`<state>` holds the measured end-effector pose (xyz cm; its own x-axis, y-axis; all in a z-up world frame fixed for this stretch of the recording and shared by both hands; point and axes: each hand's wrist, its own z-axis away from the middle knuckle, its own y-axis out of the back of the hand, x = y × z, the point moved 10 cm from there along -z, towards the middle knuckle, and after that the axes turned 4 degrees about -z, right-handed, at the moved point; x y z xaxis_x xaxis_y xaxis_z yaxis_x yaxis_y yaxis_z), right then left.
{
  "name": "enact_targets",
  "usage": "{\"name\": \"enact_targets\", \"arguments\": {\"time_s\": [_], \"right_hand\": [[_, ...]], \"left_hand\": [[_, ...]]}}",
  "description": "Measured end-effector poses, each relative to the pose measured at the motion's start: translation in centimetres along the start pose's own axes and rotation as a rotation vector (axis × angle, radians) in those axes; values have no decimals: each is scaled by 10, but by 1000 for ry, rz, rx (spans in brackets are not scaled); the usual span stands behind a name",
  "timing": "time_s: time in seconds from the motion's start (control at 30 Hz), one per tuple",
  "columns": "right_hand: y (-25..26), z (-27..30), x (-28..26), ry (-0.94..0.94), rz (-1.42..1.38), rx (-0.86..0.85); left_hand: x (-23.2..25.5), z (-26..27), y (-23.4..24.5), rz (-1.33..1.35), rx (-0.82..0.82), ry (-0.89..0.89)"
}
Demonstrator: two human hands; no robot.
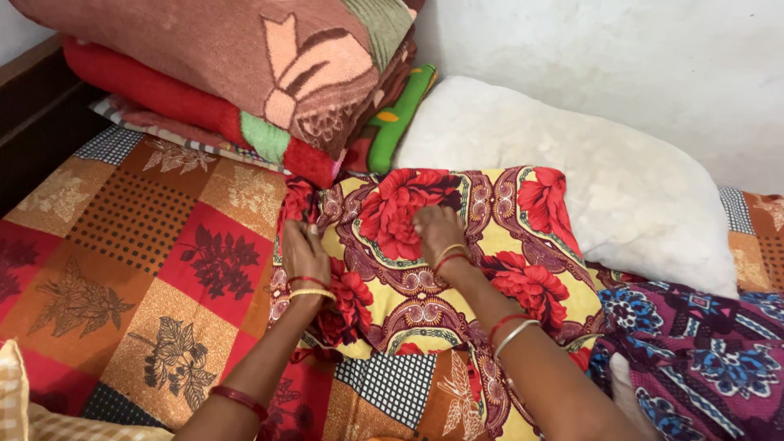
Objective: The person smooths a white pillow insert on a bed, then places a floral pillowcase over it. They tuck the insert into the case, adjust the corners, and smooth the surface to fit the case properly.
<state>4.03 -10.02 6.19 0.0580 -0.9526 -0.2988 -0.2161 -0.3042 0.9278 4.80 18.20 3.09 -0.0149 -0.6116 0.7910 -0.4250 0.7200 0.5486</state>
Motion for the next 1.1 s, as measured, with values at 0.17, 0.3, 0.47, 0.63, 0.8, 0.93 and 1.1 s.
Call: {"name": "enact_targets", "arguments": {"time_s": [0.17,0.3,0.47,0.63,0.8,0.93,1.1], "right_hand": [[-3,-23,80,-279,-596,8],[14,-35,73,-14,-645,16],[17,-13,58,-178,-276,-150],[18,18,12,37,-92,-341],[-8,35,1,57,-79,-331],[18,-3,28,-63,-287,14],[60,-12,91,-179,-284,446]], "left_hand": [[69,21,2,-79,-81,-378],[113,45,-52,-284,-339,-574],[93,42,-78,-471,-416,-525],[84,30,-55,-51,-201,-426],[62,16,-73,290,-182,-99],[77,11,-79,507,-314,-155],[104,53,-69,-144,-542,-572]]}}
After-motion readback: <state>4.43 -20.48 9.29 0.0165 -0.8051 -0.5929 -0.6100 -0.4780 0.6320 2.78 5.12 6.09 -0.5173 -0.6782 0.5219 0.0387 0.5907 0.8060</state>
